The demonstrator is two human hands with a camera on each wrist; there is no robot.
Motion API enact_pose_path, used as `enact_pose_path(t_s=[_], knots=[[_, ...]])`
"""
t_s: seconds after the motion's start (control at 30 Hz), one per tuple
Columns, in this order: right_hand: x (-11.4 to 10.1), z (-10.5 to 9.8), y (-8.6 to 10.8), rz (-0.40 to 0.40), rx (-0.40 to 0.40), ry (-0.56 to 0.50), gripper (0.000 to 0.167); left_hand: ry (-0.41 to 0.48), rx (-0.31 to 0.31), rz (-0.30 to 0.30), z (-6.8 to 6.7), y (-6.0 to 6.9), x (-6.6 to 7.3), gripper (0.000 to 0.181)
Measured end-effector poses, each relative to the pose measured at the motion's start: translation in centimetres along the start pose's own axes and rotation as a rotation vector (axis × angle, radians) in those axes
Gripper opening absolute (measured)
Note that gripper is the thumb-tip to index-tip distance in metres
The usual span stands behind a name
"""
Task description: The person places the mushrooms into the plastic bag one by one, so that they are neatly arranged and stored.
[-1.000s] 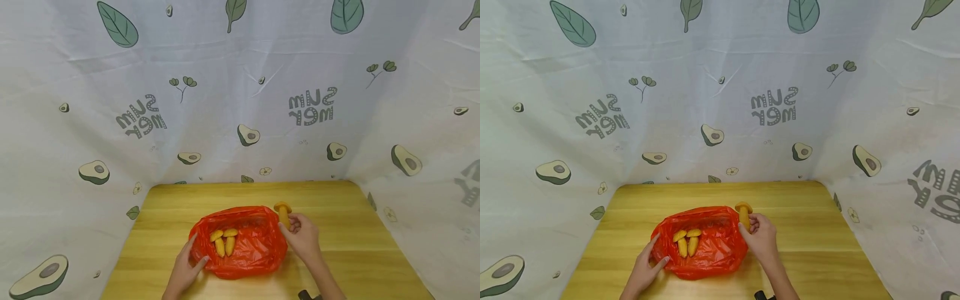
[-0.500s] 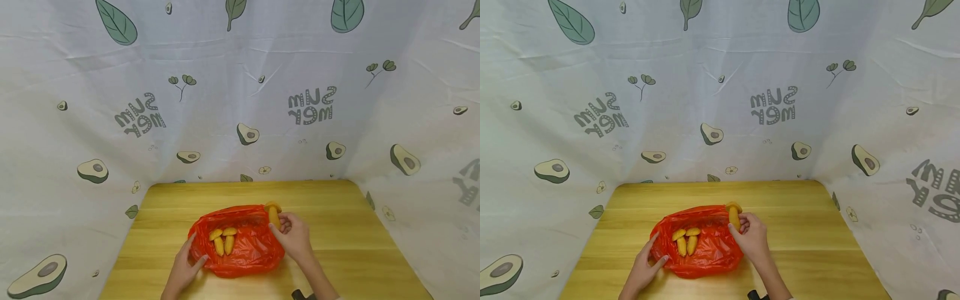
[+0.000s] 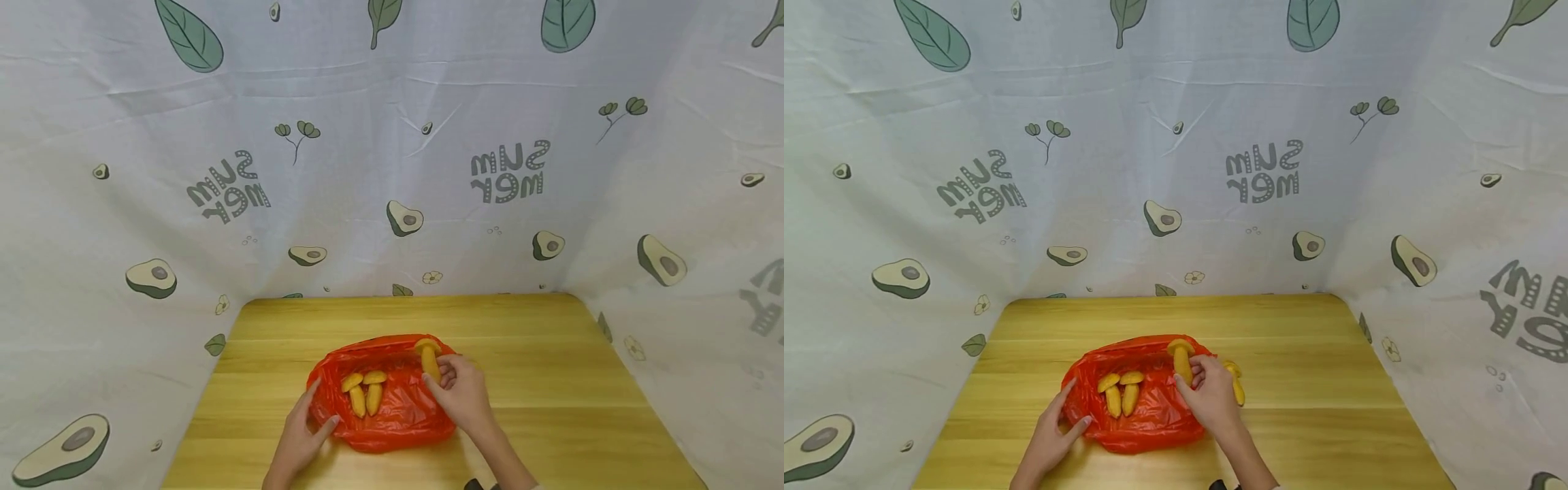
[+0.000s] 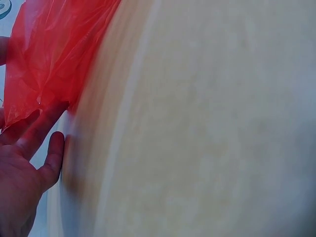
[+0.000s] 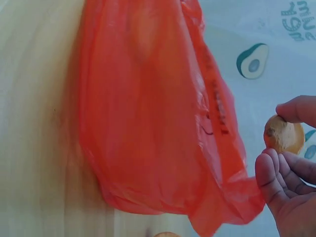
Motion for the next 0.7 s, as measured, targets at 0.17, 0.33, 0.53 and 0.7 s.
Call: enact_pose_path(t_s=[0.17, 0.33, 0.53, 0.7], knots=[[0.4, 1.3, 0.4, 0.014, -0.024, 0.008, 0.029, 0.009, -0.014, -0.017, 0.3, 0.0, -0.3, 0.081], [0.9, 3.0, 0.6, 0.018, -0.056, 0.044, 0.028, 0.027, -0.033, -0.067, 0.2, 0.0, -0.8, 0.083], [1.5, 4.4, 0.4, 0.034, -0.085, 0.067, 0.028, 0.017, -0.041, -0.065, 0.1, -0.1, -0.7, 0.083], [1.8, 5.2, 0.4, 0.054, -0.121, 0.059, 0.029, 0.028, -0.040, -0.063, 0.3, 0.0, -0.9, 0.083]])
Point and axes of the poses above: each hand's wrist, its own y-axis away from the middle knuckle, its own z-axis out of the palm, x = y × z, the point moved 8 cm from there along -y, towards the middle knuckle, and after that the axes turned 1 degree about -y, right-handed, at the moved point
